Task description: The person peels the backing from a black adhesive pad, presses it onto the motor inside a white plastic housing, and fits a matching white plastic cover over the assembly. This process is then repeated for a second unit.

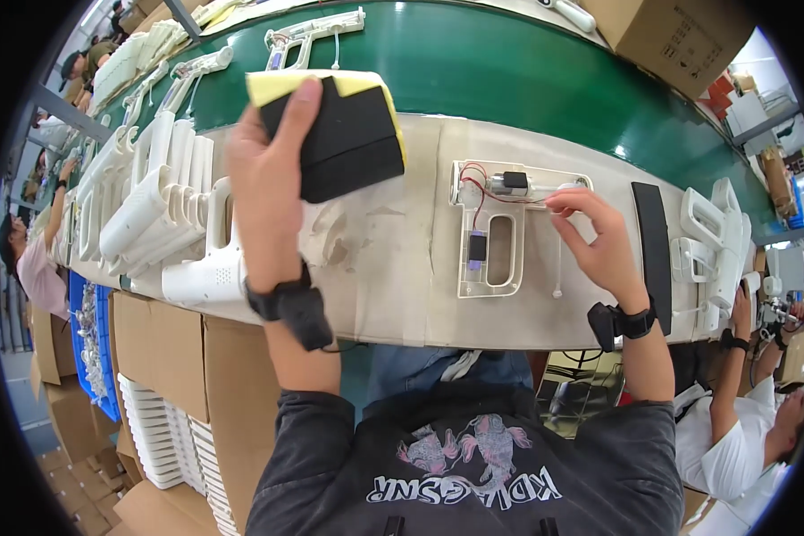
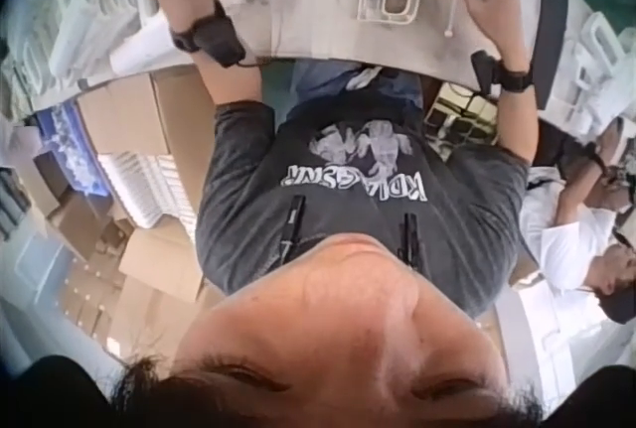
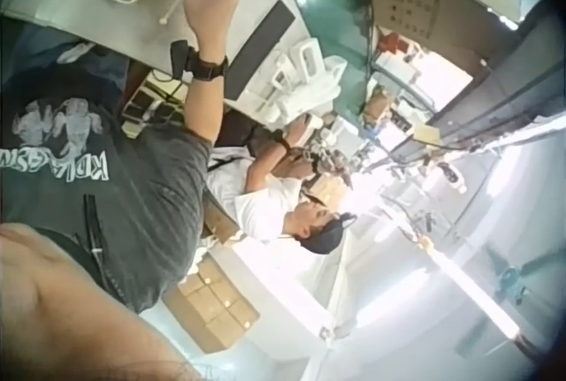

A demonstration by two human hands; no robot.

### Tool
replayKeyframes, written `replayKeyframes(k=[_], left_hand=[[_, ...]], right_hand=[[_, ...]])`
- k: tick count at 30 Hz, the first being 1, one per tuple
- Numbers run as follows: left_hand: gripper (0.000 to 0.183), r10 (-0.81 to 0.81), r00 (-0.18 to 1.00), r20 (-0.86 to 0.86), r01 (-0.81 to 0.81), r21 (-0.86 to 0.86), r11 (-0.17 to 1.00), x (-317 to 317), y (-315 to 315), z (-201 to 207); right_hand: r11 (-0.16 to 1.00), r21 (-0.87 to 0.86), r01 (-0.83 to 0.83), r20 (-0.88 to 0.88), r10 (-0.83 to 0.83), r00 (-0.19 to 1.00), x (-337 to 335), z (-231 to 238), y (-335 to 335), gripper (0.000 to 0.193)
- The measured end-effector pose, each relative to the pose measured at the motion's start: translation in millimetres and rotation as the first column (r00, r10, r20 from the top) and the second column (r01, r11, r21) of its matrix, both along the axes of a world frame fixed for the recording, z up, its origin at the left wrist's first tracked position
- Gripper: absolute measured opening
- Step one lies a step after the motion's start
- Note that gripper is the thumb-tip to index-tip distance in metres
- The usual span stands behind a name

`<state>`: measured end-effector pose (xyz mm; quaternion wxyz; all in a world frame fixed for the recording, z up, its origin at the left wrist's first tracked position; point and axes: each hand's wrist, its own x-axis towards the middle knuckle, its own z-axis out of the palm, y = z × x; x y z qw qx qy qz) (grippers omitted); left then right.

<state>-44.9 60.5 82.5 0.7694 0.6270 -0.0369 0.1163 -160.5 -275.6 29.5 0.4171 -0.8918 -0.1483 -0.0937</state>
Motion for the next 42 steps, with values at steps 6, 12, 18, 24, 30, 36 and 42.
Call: replayKeyframes(k=[6, 12, 18, 24, 30, 36, 42], left_hand=[[0.047, -0.059, 0.998, -0.033, 0.065, 0.235, 0.97, -2, 9, 38], [0.073, 0.104, 0.955, 0.277, -0.291, 0.94, 0.175, 39, 45, -69], [0.072, 0.086, 0.995, 0.059, -0.058, 0.998, -0.009, -44, 87, -34], [0.073, 0.242, 0.97, -0.015, 0.045, 0.992, -0.118, -57, 135, -69], [0.048, 0.311, 0.948, -0.062, 0.119, 0.978, -0.169, -26, 140, -77], [0.041, 0.179, 0.984, -0.018, 0.025, 0.999, -0.042, -86, 76, 11], [0.048, -0.574, 0.818, -0.024, -0.013, 0.998, -0.06, -158, -23, 102]], right_hand=[[0.988, 0.084, 0.131, -0.034, -0.129, 0.991, -6, -5, -47, 0.018], [0.965, 0.23, 0.128, -0.104, -0.106, 0.989, 14, -27, -60, 0.015], [0.89, 0.381, 0.252, -0.12, -0.223, 0.968, 0, -52, -102, 0.017], [0.802, 0.502, 0.323, -0.136, -0.296, 0.945, 4, -71, -109, 0.018], [0.819, 0.508, 0.268, -0.155, -0.22, 0.963, 2, -82, -107, 0.02], [0.793, 0.515, 0.326, -0.181, -0.271, 0.945, -5, -82, -117, 0.019], [0.841, 0.509, 0.184, 0.008, -0.219, 0.976, -5, -24, -92, 0.038]])
